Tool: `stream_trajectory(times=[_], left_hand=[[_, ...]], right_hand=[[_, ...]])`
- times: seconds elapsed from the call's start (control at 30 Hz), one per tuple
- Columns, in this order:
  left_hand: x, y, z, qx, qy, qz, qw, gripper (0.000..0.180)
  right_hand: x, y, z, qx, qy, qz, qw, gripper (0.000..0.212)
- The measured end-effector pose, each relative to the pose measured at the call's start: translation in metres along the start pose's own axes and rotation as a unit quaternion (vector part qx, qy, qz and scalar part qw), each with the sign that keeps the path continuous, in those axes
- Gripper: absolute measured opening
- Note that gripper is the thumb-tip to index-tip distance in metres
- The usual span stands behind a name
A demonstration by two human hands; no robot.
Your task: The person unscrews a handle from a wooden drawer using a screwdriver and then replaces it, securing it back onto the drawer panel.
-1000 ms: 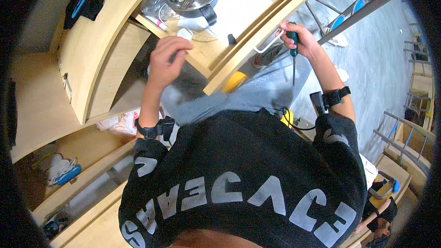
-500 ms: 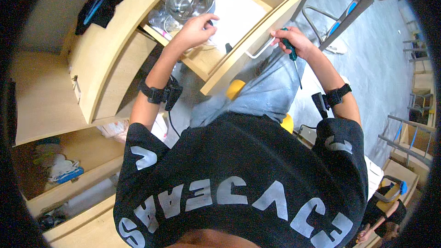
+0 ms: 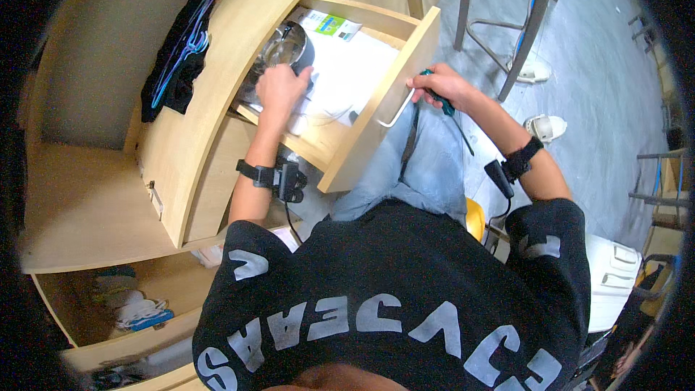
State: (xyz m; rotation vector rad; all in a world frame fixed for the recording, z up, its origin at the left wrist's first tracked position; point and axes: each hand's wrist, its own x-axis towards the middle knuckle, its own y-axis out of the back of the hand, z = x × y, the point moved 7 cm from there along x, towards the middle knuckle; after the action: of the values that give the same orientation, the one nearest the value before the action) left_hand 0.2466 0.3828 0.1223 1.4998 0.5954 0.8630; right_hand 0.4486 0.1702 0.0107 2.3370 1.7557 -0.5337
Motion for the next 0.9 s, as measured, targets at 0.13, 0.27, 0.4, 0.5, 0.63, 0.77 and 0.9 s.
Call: stream_trajectory(times=[0.13, 0.27, 0.4, 0.5, 0.63, 0.77, 0.9], left_hand=[[-0.003, -0.020, -0.011, -0.050, -0.042, 0.027, 0.997, 0.029], [-0.030, -0.012, -0.013, -0.252, -0.117, 0.102, 0.955, 0.021], [-0.052, 0.005, -0.005, -0.391, -0.115, -0.014, 0.913, 0.034], [-0.061, 0.005, -0.013, -0.457, -0.111, 0.003, 0.882, 0.024], [-0.069, 0.016, -0.003, -0.435, -0.133, -0.020, 0.890, 0.039], [-0.068, 0.005, -0.002, -0.456, -0.151, -0.081, 0.874, 0.045], [-0.076, -0.006, -0.012, -0.490, -0.099, -0.098, 0.861, 0.037]], right_hand=[[-0.002, -0.009, -0.007, -0.020, 0.001, 0.019, 1.000, 0.019], [-0.008, -0.006, -0.015, -0.065, -0.016, 0.054, 0.996, 0.020], [-0.007, -0.001, -0.020, -0.116, -0.033, 0.051, 0.991, 0.020], [-0.006, -0.011, -0.029, -0.196, -0.030, 0.066, 0.978, 0.020], [-0.015, -0.024, -0.051, -0.313, -0.042, 0.047, 0.948, 0.024], [-0.026, -0.028, -0.074, -0.406, -0.049, 0.021, 0.913, 0.024], [-0.042, -0.038, -0.099, -0.430, -0.024, 0.035, 0.902, 0.025]])
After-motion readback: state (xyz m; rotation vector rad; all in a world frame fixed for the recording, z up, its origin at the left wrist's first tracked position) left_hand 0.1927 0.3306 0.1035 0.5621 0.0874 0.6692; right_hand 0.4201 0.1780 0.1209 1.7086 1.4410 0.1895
